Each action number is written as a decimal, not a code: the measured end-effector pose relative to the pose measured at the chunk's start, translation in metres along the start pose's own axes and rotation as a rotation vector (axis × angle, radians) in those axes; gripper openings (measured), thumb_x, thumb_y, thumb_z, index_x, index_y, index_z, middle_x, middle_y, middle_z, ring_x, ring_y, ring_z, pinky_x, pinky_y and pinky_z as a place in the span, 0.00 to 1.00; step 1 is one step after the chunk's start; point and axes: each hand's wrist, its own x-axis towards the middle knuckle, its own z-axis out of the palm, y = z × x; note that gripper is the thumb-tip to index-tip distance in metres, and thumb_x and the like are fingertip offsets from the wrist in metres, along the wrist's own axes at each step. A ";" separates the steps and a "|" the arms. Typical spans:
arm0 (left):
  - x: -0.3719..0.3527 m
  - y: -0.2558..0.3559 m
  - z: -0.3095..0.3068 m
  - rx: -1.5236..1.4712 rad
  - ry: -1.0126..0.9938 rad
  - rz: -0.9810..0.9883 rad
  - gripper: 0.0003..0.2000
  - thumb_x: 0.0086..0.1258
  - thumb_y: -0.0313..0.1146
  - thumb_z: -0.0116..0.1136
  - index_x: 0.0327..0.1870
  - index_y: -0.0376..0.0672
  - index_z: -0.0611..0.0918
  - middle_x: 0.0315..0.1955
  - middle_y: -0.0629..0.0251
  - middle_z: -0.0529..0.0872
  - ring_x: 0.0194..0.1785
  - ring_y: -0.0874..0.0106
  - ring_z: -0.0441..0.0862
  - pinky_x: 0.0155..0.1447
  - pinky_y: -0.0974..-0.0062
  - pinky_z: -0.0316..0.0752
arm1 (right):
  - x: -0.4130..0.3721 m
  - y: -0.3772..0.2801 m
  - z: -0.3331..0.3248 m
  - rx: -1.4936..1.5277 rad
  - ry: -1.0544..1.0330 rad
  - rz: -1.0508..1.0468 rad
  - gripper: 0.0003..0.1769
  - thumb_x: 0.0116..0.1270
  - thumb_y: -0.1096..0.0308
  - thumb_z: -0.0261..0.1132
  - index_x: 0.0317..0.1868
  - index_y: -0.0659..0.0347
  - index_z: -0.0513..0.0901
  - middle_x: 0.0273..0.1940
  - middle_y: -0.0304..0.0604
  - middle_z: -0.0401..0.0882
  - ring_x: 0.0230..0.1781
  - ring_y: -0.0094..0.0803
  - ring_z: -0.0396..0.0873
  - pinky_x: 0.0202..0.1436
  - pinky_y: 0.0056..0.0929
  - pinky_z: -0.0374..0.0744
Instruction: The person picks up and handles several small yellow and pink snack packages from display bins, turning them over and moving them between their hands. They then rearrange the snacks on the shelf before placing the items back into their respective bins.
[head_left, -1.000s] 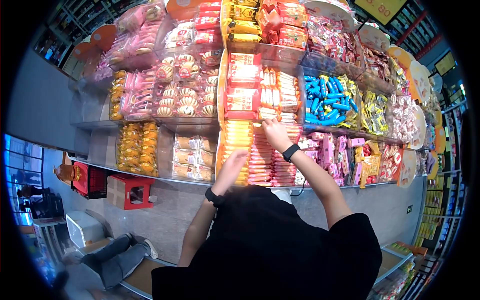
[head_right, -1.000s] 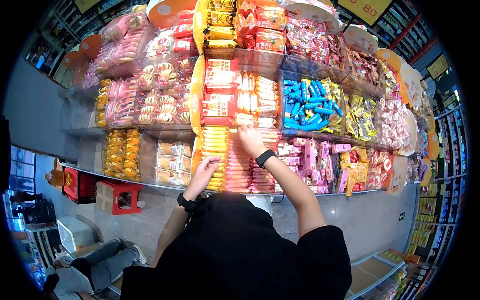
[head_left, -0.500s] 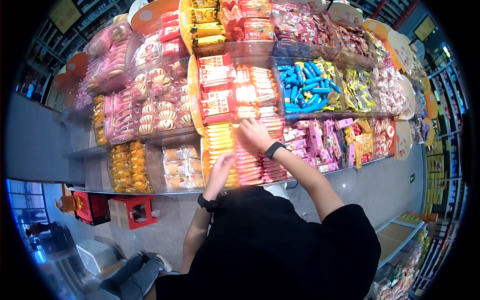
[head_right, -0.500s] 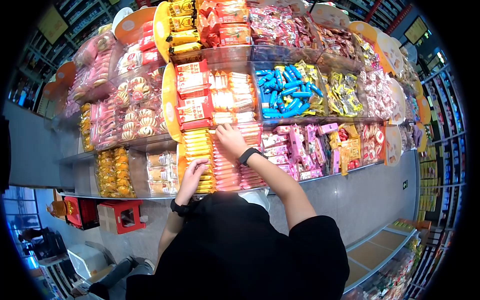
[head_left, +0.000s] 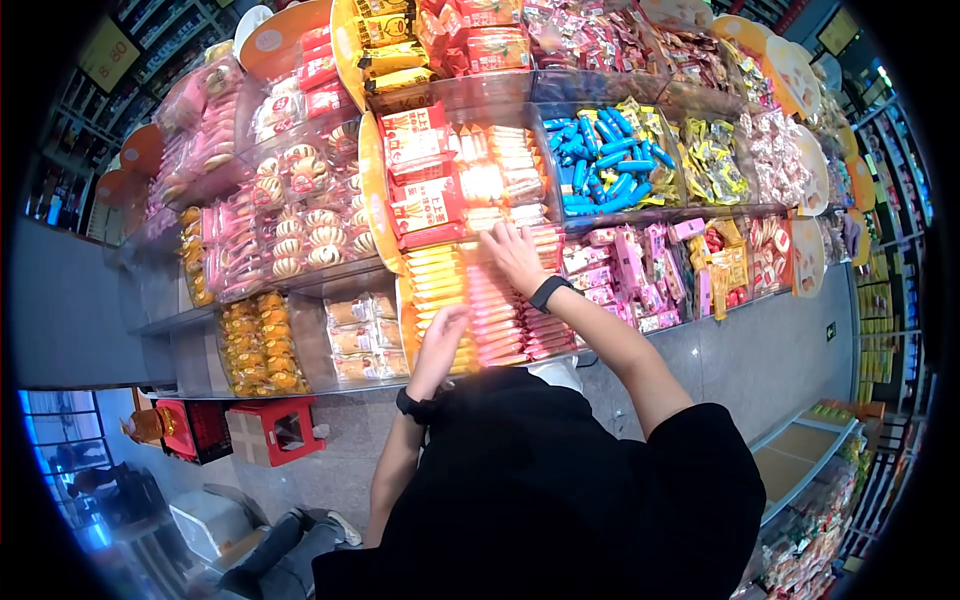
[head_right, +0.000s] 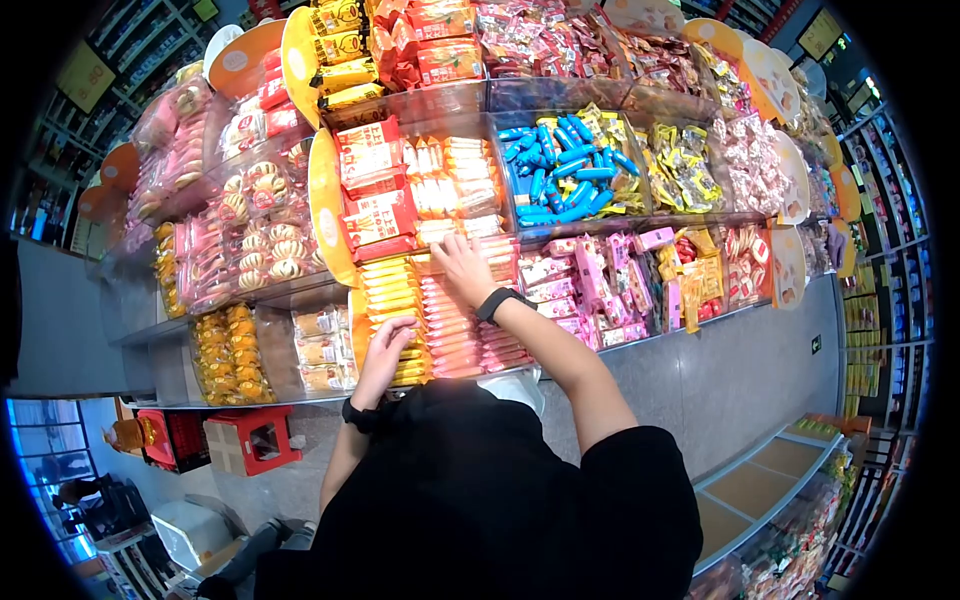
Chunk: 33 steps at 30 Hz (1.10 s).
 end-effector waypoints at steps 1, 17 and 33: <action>0.000 0.001 0.000 0.002 -0.004 -0.001 0.11 0.69 0.29 0.46 0.50 0.37 0.73 0.45 0.65 0.78 0.46 0.78 0.74 0.53 0.80 0.68 | 0.001 -0.001 0.003 -0.002 0.024 -0.020 0.22 0.57 0.68 0.53 0.54 0.52 0.67 0.43 0.41 0.66 0.46 0.33 0.66 0.45 0.34 0.64; -0.001 0.000 -0.003 -0.006 0.004 -0.030 0.11 0.70 0.29 0.45 0.50 0.37 0.73 0.45 0.65 0.78 0.46 0.78 0.74 0.53 0.80 0.67 | 0.011 -0.002 0.005 0.043 0.088 -0.044 0.14 0.56 0.67 0.53 0.45 0.51 0.70 0.38 0.41 0.66 0.42 0.34 0.67 0.42 0.33 0.66; 0.001 0.006 -0.002 0.005 0.013 -0.059 0.11 0.69 0.27 0.47 0.49 0.34 0.73 0.44 0.63 0.79 0.48 0.76 0.74 0.55 0.80 0.67 | -0.020 0.044 -0.078 0.417 0.251 0.405 0.14 0.53 0.62 0.64 0.39 0.58 0.75 0.37 0.46 0.72 0.43 0.41 0.70 0.43 0.39 0.67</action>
